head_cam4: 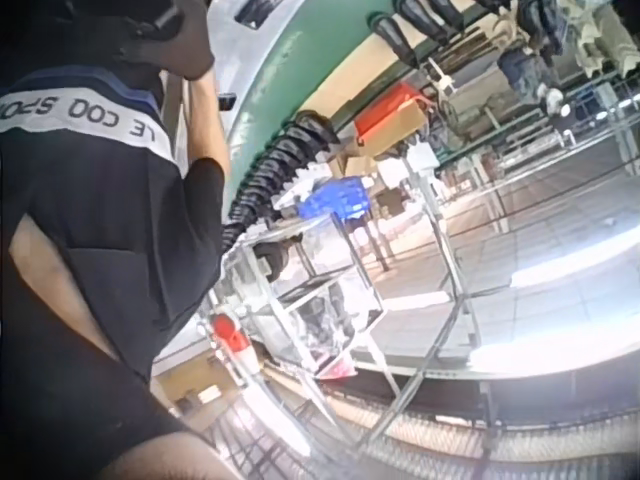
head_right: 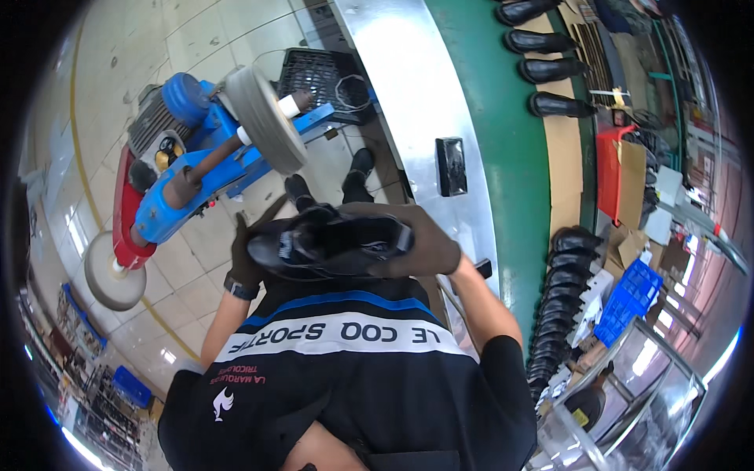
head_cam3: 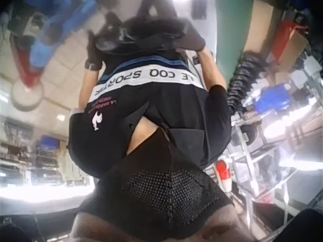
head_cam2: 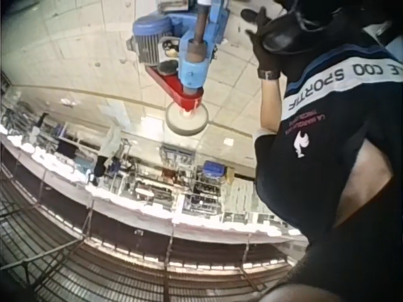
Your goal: The person uses a rotating buffing machine to polish the soles and sides of black leather shoes. They pick up shoes one by one from a green conveyor belt, press them against the spinning buffing wheel, and then place them back on the belt. The process is repeated for multiple shoes throughout the clip.
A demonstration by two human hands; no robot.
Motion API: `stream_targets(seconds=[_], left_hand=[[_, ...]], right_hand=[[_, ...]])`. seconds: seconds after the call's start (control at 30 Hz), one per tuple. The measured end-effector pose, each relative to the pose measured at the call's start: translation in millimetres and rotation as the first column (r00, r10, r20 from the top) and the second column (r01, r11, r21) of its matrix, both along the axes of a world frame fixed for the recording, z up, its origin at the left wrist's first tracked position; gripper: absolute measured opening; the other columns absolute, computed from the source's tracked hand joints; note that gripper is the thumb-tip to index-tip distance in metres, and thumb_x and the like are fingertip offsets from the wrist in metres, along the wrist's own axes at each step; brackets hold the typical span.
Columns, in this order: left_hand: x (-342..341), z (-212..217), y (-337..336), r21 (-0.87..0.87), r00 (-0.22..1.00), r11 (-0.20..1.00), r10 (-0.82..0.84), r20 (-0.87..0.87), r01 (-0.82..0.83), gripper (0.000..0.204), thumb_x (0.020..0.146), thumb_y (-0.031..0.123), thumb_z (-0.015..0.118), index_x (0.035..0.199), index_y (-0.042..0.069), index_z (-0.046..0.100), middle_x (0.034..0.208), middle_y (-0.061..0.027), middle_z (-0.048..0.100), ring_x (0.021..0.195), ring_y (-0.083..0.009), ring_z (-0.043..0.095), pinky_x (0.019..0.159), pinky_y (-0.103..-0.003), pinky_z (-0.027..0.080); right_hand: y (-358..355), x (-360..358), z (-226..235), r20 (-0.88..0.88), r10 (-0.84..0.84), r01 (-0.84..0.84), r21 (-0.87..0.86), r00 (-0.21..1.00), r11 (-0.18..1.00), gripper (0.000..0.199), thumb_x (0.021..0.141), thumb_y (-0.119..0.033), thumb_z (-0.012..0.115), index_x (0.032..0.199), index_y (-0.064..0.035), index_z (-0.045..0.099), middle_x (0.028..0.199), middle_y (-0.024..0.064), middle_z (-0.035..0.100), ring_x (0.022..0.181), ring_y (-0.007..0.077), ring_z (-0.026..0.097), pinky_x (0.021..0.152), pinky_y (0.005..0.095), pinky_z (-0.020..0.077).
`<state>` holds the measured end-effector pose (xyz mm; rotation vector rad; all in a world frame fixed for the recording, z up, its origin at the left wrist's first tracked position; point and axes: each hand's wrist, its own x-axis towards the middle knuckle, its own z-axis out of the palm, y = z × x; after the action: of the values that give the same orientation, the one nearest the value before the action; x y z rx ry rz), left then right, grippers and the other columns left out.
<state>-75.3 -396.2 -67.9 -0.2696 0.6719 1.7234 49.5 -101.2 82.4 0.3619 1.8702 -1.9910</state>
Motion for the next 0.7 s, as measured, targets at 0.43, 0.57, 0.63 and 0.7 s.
stream_targets(seconds=[0.43,0.57,0.63,0.7], left_hand=[[6,35,51,-0.082,0.6,0.842,0.309,-0.738,-0.534,0.043,0.104,0.034,0.038,0.132,0.003,0.047,0.119,-0.0107,0.059,0.108,-0.0202,0.057,0.097,-0.035,0.047],[34,-39,67,-0.076,0.891,0.904,0.427,0.153,-0.42,0.054,0.103,0.049,0.034,0.123,0.003,0.054,0.106,-0.0107,0.063,0.102,-0.0224,0.06,0.094,-0.036,0.049],[25,-59,86,-0.198,0.873,0.919,0.387,0.295,-0.341,0.063,0.101,0.057,0.029,0.122,0.004,0.055,0.105,-0.0122,0.064,0.099,-0.0238,0.063,0.091,-0.037,0.052],[5,-73,96,-0.202,0.841,0.921,0.388,0.377,-0.334,0.069,0.099,0.062,0.026,0.122,0.004,0.056,0.106,-0.0137,0.066,0.098,-0.0251,0.065,0.09,-0.038,0.054]], right_hand=[[-88,49,-44,0.483,-0.572,0.746,-0.36,0.663,0.56,0.061,0.067,-0.004,0.072,0.126,-0.0012,0.057,0.109,0.0112,0.066,0.102,0.0238,0.063,0.093,0.0379,0.0505],[-98,62,-53,0.664,-0.547,0.86,-0.376,0.51,0.345,0.044,0.074,-0.013,0.064,0.117,-0.0016,0.062,0.111,0.0136,0.066,0.107,0.0268,0.063,0.098,0.0415,0.0486],[-107,72,-79,0.682,-0.593,0.903,-0.302,0.428,0.306,0.039,0.077,-0.018,0.062,0.113,-0.0017,0.064,0.112,0.0137,0.066,0.105,0.0269,0.063,0.098,0.0422,0.0487],[-110,68,-103,0.642,-0.637,0.904,-0.295,0.427,0.309,0.036,0.078,-0.018,0.062,0.11,-0.0014,0.064,0.111,0.0129,0.067,0.103,0.0258,0.064,0.097,0.0406,0.0489]])
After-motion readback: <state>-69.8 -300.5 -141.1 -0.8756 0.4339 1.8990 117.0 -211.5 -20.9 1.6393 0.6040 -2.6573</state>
